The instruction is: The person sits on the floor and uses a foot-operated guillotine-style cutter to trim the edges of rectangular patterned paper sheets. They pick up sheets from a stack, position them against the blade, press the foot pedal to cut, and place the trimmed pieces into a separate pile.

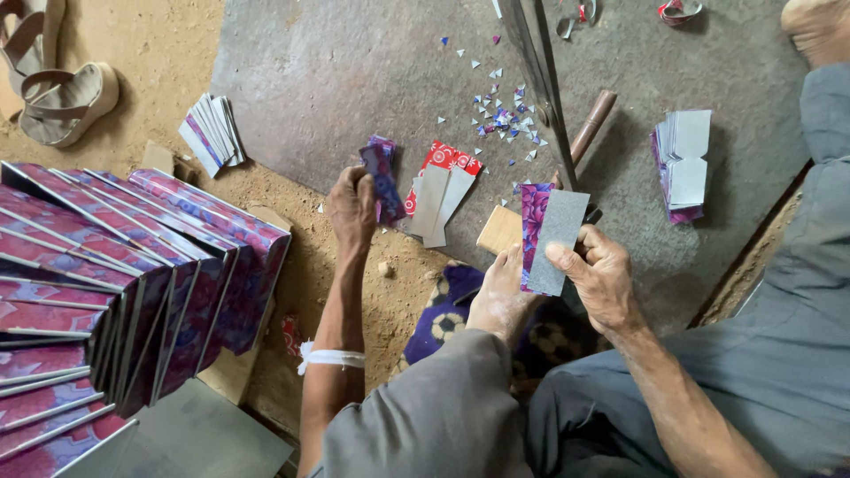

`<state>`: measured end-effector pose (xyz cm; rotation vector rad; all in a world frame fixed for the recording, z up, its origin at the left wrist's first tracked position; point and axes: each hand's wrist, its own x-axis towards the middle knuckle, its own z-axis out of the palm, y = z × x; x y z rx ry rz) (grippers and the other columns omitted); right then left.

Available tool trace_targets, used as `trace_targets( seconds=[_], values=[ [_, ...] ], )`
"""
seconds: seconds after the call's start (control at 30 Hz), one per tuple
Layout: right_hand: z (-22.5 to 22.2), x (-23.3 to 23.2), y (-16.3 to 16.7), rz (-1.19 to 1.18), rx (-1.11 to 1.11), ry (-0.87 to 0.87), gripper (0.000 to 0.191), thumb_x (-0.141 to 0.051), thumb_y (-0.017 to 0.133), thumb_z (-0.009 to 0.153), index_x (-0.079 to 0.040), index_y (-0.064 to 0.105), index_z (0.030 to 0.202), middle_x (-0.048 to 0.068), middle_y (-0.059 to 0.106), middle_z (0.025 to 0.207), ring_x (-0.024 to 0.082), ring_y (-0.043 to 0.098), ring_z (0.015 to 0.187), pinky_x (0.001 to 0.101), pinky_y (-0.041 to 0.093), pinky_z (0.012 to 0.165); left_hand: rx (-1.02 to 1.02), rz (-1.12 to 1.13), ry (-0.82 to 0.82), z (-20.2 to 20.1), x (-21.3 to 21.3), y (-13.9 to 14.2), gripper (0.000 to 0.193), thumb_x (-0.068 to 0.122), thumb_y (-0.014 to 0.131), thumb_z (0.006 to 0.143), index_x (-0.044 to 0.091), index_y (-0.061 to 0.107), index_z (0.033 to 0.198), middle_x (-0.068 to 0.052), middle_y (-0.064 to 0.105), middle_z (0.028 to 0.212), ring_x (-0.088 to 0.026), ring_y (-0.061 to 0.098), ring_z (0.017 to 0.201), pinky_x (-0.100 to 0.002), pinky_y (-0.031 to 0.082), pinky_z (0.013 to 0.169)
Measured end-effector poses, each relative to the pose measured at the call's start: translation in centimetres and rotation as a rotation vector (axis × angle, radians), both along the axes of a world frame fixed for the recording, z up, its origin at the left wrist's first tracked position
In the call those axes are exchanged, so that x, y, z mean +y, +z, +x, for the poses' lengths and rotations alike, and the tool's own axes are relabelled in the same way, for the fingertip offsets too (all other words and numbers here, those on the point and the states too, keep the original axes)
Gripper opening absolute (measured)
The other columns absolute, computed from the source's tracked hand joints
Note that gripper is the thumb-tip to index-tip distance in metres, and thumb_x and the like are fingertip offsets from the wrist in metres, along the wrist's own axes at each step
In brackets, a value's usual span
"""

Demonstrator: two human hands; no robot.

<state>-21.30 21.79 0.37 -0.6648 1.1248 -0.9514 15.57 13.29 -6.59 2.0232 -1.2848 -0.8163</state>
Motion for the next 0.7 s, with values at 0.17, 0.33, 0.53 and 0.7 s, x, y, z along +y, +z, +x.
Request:
trace_targets(
  seconds=[0.17, 0.33, 0.53, 0.7],
  values=[
    [0.1, 0.7, -0.9, 0.029, 0.016, 0.002, 0.035, -0.021, 0.075, 0.094, 0.003, 0.065, 0.118, 0.006, 0.072, 0.104, 0.008, 0.066, 0.092, 0.0274, 0.056, 0.086, -0.474, -0.022, -0.032, 2.3, 0.6, -2.2, 0.039, 0.032, 0.066, 0.098, 0.001, 0.066, 0.122, -0.012, 0.067, 0.102, -0.022, 0.065, 0.089, -0.037, 0.055, 0.078],
    [0.3, 0.8, -1.2, 0.065, 0.020, 0.032, 0.036, -0.022, 0.074, 0.093, 0.002, 0.065, 0.118, 0.007, 0.073, 0.104, 0.009, 0.067, 0.092, 0.0275, 0.056, 0.085, -0.562, -0.090, -0.038, 1.6, 0.9, -2.6, 0.048, 0.038, 0.070, 0.098, -0.001, 0.064, 0.125, -0.017, 0.065, 0.106, -0.030, 0.063, 0.094, -0.043, 0.052, 0.081],
    [0.7, 0.4, -1.0, 0.056, 0.031, 0.037, 0.035, -0.020, 0.075, 0.094, 0.003, 0.066, 0.118, 0.008, 0.072, 0.104, 0.009, 0.066, 0.092, 0.0276, 0.055, 0.084, -0.587, 0.003, -0.035, 1.3, 0.2, -2.6, 0.049, 0.040, 0.077, 0.091, 0.005, 0.067, 0.123, -0.016, 0.063, 0.109, -0.034, 0.060, 0.102, -0.046, 0.049, 0.087],
    [0.8, 0.5, -1.1, 0.043, 0.037, 0.041, 0.035, -0.022, 0.073, 0.094, 0.002, 0.066, 0.118, 0.006, 0.073, 0.104, 0.009, 0.067, 0.092, 0.0273, 0.057, 0.085, -0.608, -0.019, -0.051, 1.4, -0.4, -3.0, 0.040, 0.033, 0.079, 0.088, 0.006, 0.066, 0.113, -0.015, 0.062, 0.111, -0.032, 0.058, 0.102, -0.044, 0.049, 0.087]
  ],
)
